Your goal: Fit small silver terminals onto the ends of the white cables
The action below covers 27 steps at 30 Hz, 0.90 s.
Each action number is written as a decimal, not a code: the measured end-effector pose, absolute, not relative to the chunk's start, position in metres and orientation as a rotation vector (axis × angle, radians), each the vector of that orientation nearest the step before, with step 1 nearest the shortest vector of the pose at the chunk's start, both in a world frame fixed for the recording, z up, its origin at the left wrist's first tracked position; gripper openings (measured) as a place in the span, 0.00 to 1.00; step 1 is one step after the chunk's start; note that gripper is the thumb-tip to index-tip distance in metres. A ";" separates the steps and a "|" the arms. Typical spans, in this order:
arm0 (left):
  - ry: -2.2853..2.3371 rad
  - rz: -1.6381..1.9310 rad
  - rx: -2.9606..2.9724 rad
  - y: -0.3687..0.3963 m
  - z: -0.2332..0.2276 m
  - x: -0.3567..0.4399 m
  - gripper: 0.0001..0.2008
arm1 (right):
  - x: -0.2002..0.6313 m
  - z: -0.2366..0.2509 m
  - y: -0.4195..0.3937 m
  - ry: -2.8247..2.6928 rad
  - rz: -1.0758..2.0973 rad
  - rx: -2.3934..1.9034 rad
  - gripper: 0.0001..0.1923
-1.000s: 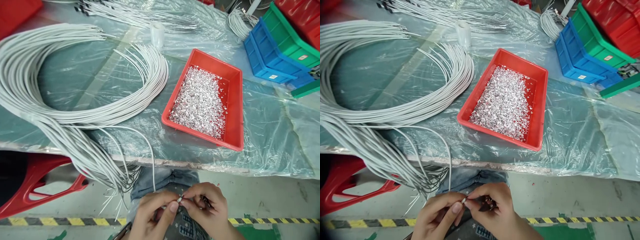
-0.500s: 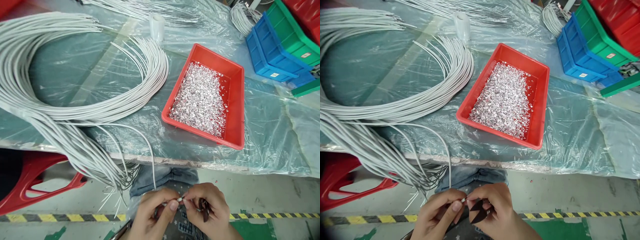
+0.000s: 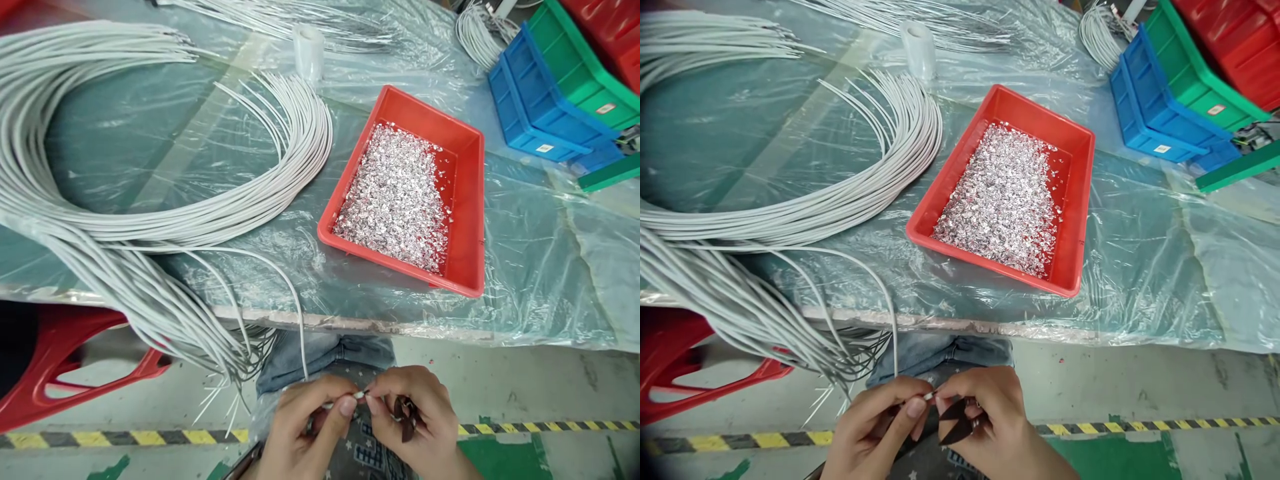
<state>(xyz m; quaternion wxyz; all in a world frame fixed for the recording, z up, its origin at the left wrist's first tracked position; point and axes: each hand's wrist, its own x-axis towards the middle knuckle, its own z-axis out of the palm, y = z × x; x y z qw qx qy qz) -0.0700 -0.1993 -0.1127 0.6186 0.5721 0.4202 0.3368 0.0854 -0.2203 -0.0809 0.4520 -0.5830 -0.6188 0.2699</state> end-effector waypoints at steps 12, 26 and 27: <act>0.860 0.567 1.019 -0.192 -0.108 -0.076 0.19 | 0.088 -0.085 -0.228 -1.403 0.958 -1.452 0.12; 0.767 0.532 1.029 -0.186 -0.117 -0.082 0.17 | 0.089 -0.083 -0.225 -1.384 1.024 -1.494 0.12; 0.779 0.537 1.042 -0.187 -0.116 -0.082 0.17 | 0.088 -0.084 -0.225 -1.382 1.016 -1.500 0.11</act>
